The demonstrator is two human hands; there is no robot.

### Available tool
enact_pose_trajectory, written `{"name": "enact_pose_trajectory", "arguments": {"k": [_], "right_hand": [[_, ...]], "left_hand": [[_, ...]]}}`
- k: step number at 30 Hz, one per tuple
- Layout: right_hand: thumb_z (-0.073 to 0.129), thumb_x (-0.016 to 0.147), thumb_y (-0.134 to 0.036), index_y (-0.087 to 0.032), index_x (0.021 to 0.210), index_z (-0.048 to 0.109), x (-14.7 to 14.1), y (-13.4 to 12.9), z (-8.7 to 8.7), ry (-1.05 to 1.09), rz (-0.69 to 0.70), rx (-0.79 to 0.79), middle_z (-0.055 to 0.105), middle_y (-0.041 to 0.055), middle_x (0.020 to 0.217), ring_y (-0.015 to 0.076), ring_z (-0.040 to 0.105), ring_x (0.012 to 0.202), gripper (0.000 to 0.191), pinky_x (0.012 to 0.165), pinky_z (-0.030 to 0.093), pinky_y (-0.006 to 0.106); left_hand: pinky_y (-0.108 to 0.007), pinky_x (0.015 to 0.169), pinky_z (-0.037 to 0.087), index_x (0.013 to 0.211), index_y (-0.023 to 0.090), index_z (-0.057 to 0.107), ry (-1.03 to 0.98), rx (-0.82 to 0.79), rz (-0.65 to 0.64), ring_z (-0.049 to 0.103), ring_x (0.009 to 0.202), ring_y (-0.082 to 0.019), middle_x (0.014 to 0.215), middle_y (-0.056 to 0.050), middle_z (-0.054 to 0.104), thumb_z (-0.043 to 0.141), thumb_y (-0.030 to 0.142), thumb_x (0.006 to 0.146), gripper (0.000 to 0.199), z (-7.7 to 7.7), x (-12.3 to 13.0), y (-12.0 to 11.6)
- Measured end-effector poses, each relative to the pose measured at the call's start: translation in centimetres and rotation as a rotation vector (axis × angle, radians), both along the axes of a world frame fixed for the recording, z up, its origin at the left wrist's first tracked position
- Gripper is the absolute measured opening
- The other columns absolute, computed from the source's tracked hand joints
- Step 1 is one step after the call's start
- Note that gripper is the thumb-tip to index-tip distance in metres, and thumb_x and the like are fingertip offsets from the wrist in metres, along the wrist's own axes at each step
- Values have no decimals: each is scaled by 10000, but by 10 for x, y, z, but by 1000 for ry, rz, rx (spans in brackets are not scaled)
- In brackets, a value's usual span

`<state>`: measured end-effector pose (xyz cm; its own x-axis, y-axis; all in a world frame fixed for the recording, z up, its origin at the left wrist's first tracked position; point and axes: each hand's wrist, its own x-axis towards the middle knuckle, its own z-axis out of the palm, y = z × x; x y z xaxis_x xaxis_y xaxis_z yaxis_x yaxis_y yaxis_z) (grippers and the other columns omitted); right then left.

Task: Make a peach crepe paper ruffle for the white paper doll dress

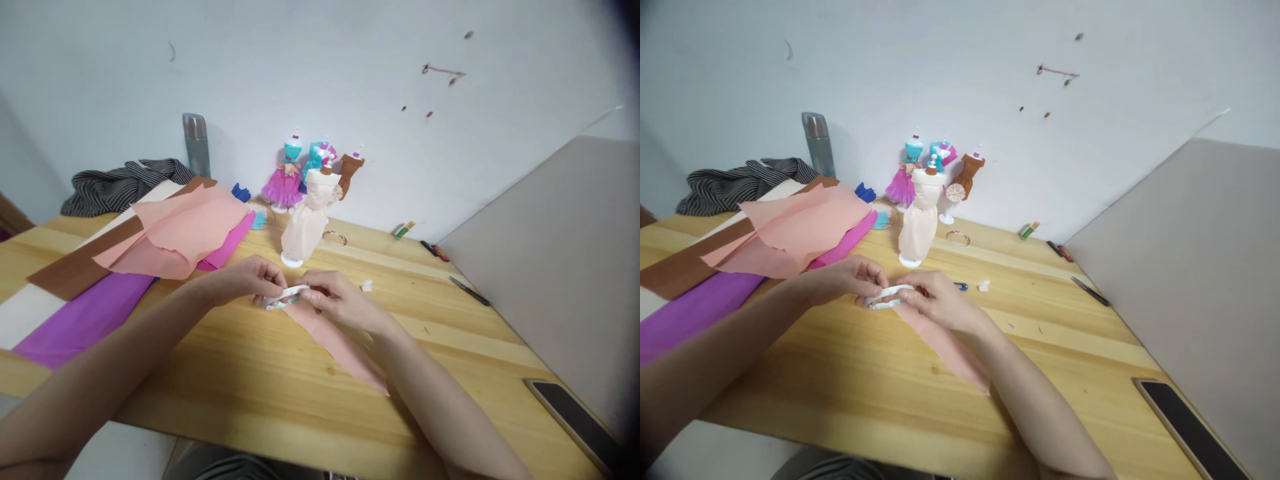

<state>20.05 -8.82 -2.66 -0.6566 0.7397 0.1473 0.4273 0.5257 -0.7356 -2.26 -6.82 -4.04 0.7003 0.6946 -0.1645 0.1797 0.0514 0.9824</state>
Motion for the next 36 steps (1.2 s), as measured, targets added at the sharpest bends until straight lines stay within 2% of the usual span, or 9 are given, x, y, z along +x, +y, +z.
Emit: {"name": "enact_pose_trajectory", "arguments": {"k": [4, 8, 10, 16, 20, 24, 28, 32, 36], "right_hand": [[497, 864, -476, -129, 709, 583, 0, 1, 0, 7, -96, -183, 406, -38, 574, 76, 327, 520, 390, 485, 241, 215], [496, 838, -452, -155, 627, 510, 4, 3, 5, 3, -220, -154, 378, -43, 549, 77, 317, 502, 365, 482, 233, 222], [488, 832, -454, -161, 615, 499, 6, 4, 6, -8, -274, -119, 386, -38, 547, 82, 325, 504, 366, 486, 237, 227], [479, 835, -436, -156, 616, 509, 6, 5, 5, -49, -322, 0, 390, -31, 564, 87, 318, 526, 356, 494, 230, 232], [477, 838, -420, -156, 607, 510, 4, 3, 6, -76, -362, 54, 386, -31, 551, 87, 319, 518, 353, 490, 228, 231], [477, 832, -419, -156, 609, 514, 4, 2, 6, -78, -370, 55, 389, -30, 547, 88, 328, 511, 347, 486, 225, 234], [473, 826, -440, -158, 620, 529, 5, 4, 5, -55, -361, 7, 422, -23, 543, 90, 342, 498, 353, 478, 223, 234], [482, 814, -480, -165, 614, 517, 8, 6, 4, -5, -365, -54, 431, -26, 512, 88, 335, 470, 375, 458, 218, 231], [490, 815, -480, -166, 607, 511, 8, 7, 4, 9, -377, -49, 418, -30, 507, 85, 334, 467, 378, 456, 213, 230]], "left_hand": [[-204, 523, 417, 875, 110, 680, -102, -12, 65, 520, 511, -72, 644, -8, 630, 701, 317, 728, 255, -8, 0, 3], [-286, 707, 509, 966, 107, 679, -320, -57, 131, 632, 726, -143, 894, -100, 694, 675, 423, 761, 377, -9, -4, 8], [-319, 785, 511, 963, 108, 677, -331, -3, 218, 643, 806, -166, 956, -115, 694, 670, 429, 763, 378, -7, -4, 9], [-274, 689, 525, 847, 130, 668, -23, 415, 412, 630, 696, -142, 784, -46, 670, 692, 259, 709, 191, -4, 8, 1], [-250, 671, 517, 745, 145, 649, 39, 797, 418, 631, 731, -144, 813, -54, 687, 646, 187, 747, 42, -6, 13, -4], [-235, 654, 500, 695, 145, 619, 76, 967, 420, 633, 716, -136, 794, -56, 702, 599, 148, 788, 95, -7, 11, -5], [-207, 603, 489, 648, 151, 566, 108, 911, 444, 625, 698, -127, 799, -50, 699, 572, 139, 778, 130, -6, 11, -6], [-212, 615, 509, 603, 149, 520, 56, 711, 481, 645, 742, -138, 875, -68, 690, 560, 167, 748, 152, -2, 12, -6], [-221, 583, 505, 805, 145, 592, 66, 619, 475, 647, 684, -141, 811, -53, 666, 577, 219, 761, 87, 0, 13, -9]]}}
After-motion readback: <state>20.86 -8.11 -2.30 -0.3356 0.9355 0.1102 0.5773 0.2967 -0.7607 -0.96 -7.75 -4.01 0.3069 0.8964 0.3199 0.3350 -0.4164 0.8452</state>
